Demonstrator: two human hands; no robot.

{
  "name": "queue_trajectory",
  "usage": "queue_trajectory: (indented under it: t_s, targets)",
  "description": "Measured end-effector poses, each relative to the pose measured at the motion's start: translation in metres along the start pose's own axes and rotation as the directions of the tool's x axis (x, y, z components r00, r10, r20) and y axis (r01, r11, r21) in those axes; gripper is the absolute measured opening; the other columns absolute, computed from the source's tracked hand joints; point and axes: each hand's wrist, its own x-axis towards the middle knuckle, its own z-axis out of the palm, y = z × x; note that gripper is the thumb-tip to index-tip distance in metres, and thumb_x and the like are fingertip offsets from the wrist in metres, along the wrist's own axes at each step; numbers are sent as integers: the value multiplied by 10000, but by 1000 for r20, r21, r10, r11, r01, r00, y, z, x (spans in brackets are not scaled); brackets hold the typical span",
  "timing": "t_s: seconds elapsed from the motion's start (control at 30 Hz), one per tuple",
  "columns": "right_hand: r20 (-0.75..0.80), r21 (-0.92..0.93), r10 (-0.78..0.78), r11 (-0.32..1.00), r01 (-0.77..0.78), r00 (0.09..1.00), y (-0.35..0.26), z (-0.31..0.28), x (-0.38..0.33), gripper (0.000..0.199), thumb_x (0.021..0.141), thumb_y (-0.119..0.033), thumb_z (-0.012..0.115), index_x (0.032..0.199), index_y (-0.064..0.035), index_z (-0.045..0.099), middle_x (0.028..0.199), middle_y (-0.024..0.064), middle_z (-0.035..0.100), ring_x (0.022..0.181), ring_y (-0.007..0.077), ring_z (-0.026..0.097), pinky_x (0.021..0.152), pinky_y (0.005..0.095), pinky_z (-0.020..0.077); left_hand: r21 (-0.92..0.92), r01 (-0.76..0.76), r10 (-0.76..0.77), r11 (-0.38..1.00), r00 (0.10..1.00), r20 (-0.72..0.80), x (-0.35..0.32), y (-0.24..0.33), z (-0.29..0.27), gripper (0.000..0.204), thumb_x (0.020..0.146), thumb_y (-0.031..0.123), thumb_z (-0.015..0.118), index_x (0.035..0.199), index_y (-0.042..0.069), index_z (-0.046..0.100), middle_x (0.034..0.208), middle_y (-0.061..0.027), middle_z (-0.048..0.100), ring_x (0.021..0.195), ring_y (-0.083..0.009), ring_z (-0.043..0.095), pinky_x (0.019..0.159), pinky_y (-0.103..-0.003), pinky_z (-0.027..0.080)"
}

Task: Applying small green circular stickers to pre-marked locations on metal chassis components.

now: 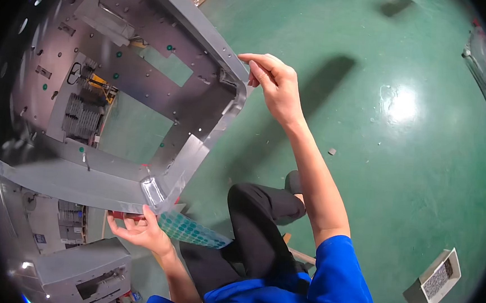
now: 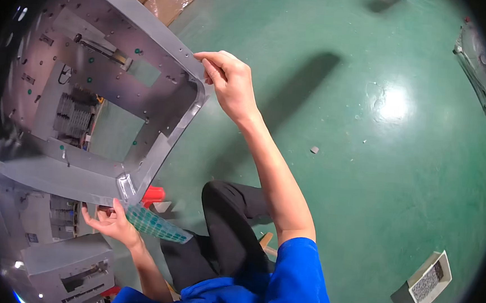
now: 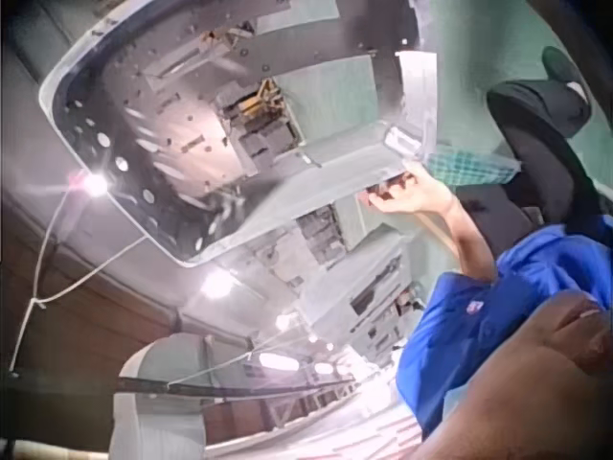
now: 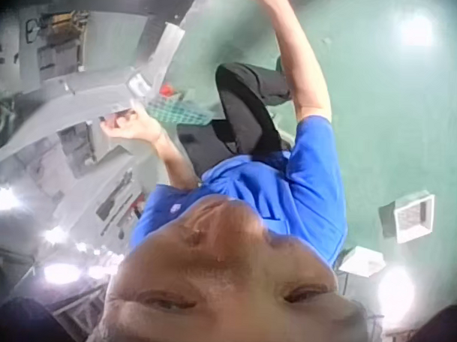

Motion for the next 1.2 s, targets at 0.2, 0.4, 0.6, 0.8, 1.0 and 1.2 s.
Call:
queue_trajectory:
  t_s: [0.2,0.4,0.6,0.8,1.0,1.2]
  targets:
    - [-87,-72,-82,995,76,993,11,11,16,59,836,3,654,851,14,599,750,49,638,711,100,639,634,240,504,14,2,-2,1000,1000,4,-3,2,5,740,777,-130,572,1389,27,186,1266,-245,434,1046,-264,542,736,-313,526]
    - [-150,-323,-374,894,312,915,12,17,21,140,708,60,713,784,-18,625,735,75,623,658,167,637,607,262,505,12,-45,45,999,999,-8,-1,1,3,743,771,-104,594,1383,14,189,1250,-267,434,975,-268,573,692,-304,529]
    - [107,-554,-638,598,579,762,36,5,38,113,754,-46,675,708,-8,580,663,85,605,583,233,596,534,338,460,46,-91,92,995,996,-22,-7,6,20,733,782,-90,625,1382,19,218,1155,-228,500,911,-233,570,713,-312,507]
    - [167,-620,-634,528,580,755,21,-25,66,223,753,-141,716,696,-14,542,676,181,571,627,364,574,592,413,465,58,-114,115,992,993,-3,-9,29,37,739,749,-101,660,1348,23,245,1117,-215,518,856,-198,569,656,-257,462]
    - [43,-314,-215,924,217,976,34,-60,55,324,884,-273,659,730,-18,533,608,75,564,508,114,513,489,272,423,150,-116,125,982,991,-51,-19,30,37,757,736,-101,679,1344,9,242,1112,-224,528,886,-226,577,696,-289,492]
    - [120,-870,400,483,-98,909,244,-203,-98,273,757,-201,711,982,-54,662,900,85,656,780,235,643,694,341,507,255,-237,264,937,961,-78,-11,16,37,727,760,-108,657,1358,5,260,1172,-246,523,997,-296,566,845,-394,501]
